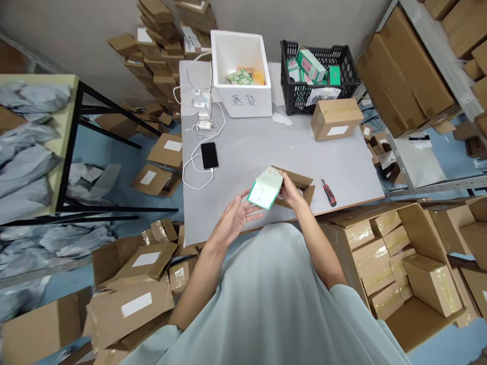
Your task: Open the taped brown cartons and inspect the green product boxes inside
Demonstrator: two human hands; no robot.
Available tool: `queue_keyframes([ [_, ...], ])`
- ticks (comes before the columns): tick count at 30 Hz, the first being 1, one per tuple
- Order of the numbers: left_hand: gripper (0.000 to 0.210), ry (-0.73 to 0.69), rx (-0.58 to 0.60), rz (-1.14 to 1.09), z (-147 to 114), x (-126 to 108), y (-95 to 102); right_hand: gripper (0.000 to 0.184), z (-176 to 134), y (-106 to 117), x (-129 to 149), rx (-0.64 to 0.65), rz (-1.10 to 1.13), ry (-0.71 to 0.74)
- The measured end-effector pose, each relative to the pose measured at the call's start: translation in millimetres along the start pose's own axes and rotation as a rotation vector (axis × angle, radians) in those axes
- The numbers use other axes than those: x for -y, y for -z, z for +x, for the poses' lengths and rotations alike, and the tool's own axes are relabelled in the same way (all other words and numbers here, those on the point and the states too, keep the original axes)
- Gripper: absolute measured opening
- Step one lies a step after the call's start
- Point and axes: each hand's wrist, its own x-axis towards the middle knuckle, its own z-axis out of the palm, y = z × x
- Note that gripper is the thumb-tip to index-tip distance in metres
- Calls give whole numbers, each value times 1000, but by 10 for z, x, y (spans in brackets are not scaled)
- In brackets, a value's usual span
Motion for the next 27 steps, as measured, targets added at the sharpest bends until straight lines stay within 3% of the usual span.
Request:
queue_keyframes([
  [6, 44, 188, 76, -287, 149, 71, -49, 60, -98, -40, 245, -121, 146, 211],
  [10, 55, 187, 109, -292, 259, 103, -163, 66, -168, 17, 403, -151, 153, 262],
  [14, 69, 132, 85, -152, 464, 79, -281, 65, -304, 126, 487, -64, -3, 347],
  [18, 91, 48, 14, -10, 825, -31, -442, 76, -357, 305, 414, -112, -117, 379],
  [21, 104, 1, 36, 104, 1168, -156, -563, 81, -294, 477, 390, -207, -154, 352],
  [23, 106, -24, 74, 177, 1409, -242, -643, 83, -216, 580, 449, -236, -165, 345],
  [27, 102, -75, 107, 298, 1923, -365, -847, 89, 29, 737, 717, -167, -125, 332],
])
